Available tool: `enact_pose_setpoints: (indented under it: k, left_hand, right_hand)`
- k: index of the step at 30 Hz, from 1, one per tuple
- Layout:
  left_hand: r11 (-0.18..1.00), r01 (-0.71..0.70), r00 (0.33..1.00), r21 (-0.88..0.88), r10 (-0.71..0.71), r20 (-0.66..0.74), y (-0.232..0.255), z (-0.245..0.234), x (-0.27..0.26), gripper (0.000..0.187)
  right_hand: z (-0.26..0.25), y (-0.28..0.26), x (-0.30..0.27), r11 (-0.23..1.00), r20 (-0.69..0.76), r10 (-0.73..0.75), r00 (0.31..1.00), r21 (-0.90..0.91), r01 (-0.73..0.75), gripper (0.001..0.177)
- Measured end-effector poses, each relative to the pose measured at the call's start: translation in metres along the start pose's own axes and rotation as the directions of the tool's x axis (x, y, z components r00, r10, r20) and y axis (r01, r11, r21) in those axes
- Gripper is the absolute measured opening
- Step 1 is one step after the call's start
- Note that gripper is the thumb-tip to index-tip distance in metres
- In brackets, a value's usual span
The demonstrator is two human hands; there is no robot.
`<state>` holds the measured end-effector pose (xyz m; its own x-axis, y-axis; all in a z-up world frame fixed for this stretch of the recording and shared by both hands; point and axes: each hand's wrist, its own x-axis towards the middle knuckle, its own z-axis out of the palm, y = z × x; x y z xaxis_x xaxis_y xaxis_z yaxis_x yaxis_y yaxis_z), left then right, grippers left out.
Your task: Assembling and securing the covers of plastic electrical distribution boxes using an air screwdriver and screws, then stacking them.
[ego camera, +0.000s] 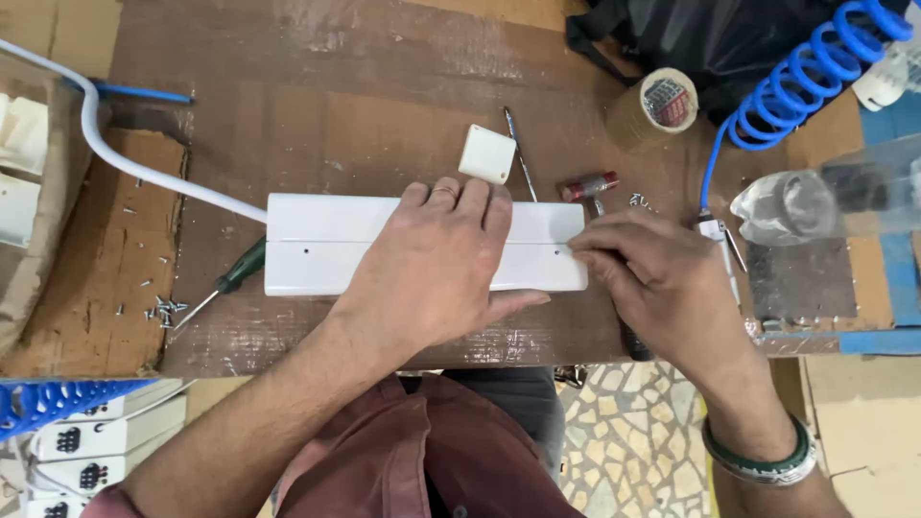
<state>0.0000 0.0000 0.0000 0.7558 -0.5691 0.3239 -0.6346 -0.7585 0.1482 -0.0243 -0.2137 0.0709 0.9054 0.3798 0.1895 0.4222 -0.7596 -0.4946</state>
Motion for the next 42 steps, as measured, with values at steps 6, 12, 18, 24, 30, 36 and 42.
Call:
enact_pose_setpoints:
  k: [6,12,18,24,30,36,42]
  left_hand:
    - [1.0,-0.006,1.0,0.019,0.007,-0.016,-0.001,0.002,0.0,0.092]
    - [0.999,-0.02,1.0,0.032,0.019,0.022,-0.002,0.004,0.001,0.094]
    - [1.0,-0.011,1.0,0.013,0.011,-0.012,-0.002,0.006,0.0,0.092]
    - [0.999,-0.021,0.999,0.026,0.022,-0.034,-0.003,0.005,0.0,0.092]
    - [0.999,-0.012,1.0,0.041,0.013,-0.026,-0.002,0.005,0.0,0.092]
    - [0.999,-0.023,1.0,0.035,0.023,-0.013,-0.003,0.005,0.0,0.094]
    - [1.0,-0.014,1.0,0.014,0.014,-0.023,-0.002,0.003,0.0,0.091]
  right_hand:
    - [-0.001,-0.004,0.006,0.997,0.102,-0.012,0.995,-0.074,0.019,0.01]
    - [0.0,0.0,0.011,0.988,0.17,-0.044,0.985,-0.136,0.067,0.01]
    - [0.002,-0.01,0.01,0.979,0.112,-0.083,0.99,-0.178,0.102,0.01]
    - [0.002,-0.004,0.003,0.986,0.082,-0.047,0.995,-0.153,0.059,0.024]
    - [0.001,-0.007,0.007,0.988,0.085,-0.078,0.993,-0.126,0.088,0.014]
    - [-0.002,-0.011,0.01,0.984,0.131,-0.017,0.991,-0.173,0.04,0.014]
    - [0.003,-0.013,0.008,0.983,0.064,-0.041,0.997,-0.176,0.052,0.016]
